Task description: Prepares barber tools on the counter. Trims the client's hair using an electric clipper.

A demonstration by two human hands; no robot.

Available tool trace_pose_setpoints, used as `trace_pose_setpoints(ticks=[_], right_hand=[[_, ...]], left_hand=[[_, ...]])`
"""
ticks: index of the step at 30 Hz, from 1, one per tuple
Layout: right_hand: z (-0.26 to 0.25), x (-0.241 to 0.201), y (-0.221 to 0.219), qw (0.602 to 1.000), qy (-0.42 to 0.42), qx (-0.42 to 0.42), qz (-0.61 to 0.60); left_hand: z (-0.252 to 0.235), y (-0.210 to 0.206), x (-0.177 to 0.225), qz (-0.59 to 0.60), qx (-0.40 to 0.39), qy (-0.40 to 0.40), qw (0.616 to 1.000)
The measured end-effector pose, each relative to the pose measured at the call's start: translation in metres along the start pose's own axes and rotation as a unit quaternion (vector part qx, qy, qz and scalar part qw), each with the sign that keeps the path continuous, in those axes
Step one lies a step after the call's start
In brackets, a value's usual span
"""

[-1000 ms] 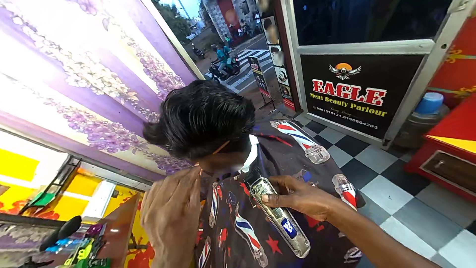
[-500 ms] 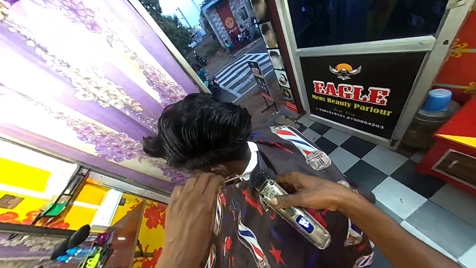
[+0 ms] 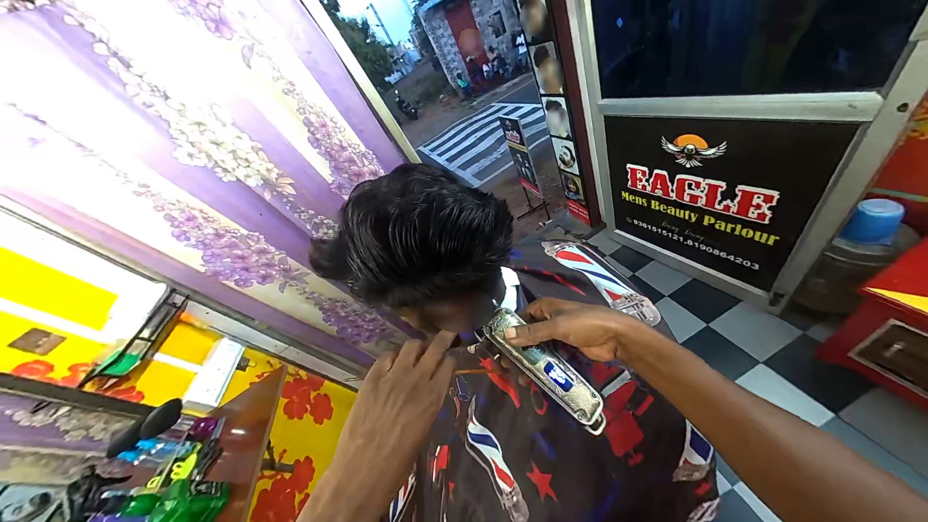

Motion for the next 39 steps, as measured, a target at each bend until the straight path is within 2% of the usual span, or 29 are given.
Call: trace_pose_setpoints(ticks=[6,11,22,39], right_hand=[[-0.012,-0.004,-0.009,0.999,0.006,0.039,0.000],[-0.017,-0.005,-0.012,0.999,0.036,0.033,-0.007],[-0.024,-0.006,-0.020,0.993,0.100,0.057,0.024],[-0.031,-0.013,-0.030,0.982,0.140,0.113,0.064]], left_hand=[[0.011,-0.014,-0.010,0.019,-0.015,0.018,1.000],[0.012,-0.023,-0.014,0.040,-0.017,0.022,0.999],[0.011,-0.028,-0.017,0.070,-0.004,0.019,0.997],[0.011,-0.034,-0.018,0.084,0.006,0.015,0.996]])
Point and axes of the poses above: each hand's wrist, its own z-axis away from the middle knuckle, its own y-axis out of the back of the hand, x = y × z, the point moved 2 cm from there along -z, towards the middle knuckle, and after that the axes turned 15 degrees about -x, right-handed, at the moved point
